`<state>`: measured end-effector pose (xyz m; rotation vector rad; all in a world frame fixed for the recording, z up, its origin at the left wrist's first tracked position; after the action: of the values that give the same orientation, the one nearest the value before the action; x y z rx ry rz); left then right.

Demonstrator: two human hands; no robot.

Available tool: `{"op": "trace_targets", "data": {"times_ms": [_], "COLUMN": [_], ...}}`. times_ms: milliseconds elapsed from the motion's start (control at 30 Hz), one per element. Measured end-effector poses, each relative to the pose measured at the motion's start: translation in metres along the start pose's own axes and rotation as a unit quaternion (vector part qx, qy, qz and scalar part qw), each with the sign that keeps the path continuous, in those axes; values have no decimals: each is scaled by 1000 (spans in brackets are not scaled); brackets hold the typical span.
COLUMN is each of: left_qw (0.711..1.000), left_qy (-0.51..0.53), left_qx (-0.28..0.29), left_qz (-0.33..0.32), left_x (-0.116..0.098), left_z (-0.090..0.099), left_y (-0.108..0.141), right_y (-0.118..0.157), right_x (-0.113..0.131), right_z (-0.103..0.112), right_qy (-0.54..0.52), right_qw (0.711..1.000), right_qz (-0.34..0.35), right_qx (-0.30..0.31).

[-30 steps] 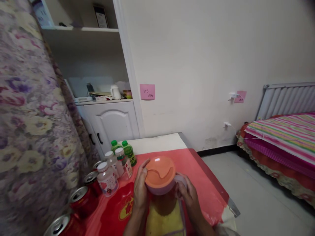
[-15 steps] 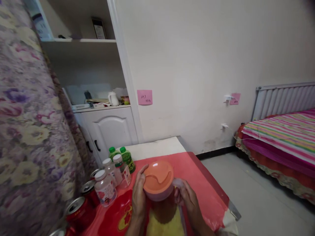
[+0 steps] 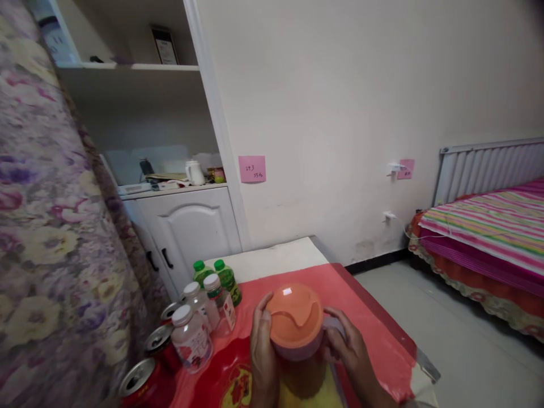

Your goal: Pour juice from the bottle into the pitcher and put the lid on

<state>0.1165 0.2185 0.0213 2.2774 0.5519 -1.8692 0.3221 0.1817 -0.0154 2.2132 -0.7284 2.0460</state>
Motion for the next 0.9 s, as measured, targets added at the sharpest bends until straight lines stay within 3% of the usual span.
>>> {"op": "trace_targets", "data": {"times_ms": [300,500,700,900], "left_qw": [999,995,993,992], "left_qy": [31,63,39,-16], "left_qx": [25,62,90,108], "left_qz": [13,45,70,55], "left_x": [-5,9,17,24], "left_z": [-3,-2,4,22], "left_y": [6,-1,-1,11], "right_y": [-2,-9,-10,-6], "right_x": [-12,-29,-29,-26], "right_z": [8,11,11,8], "right_qy": [30,41,25,7], "right_qw": [999,999,999,999], "right_qz": [15,13,18,5], "right_qx": [-31,-32,-29,-48]}}
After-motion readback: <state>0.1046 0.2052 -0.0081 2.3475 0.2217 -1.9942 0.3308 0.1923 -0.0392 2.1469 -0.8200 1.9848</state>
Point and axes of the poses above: each hand's wrist, its own y-axis away from the middle knuckle, its own z-axis out of the back of the hand, x = y × z, the point moved 8 cm from there along -y, towards the middle knuckle, and after that the axes turned 9 degrees about -x, right-handed, at the moved point
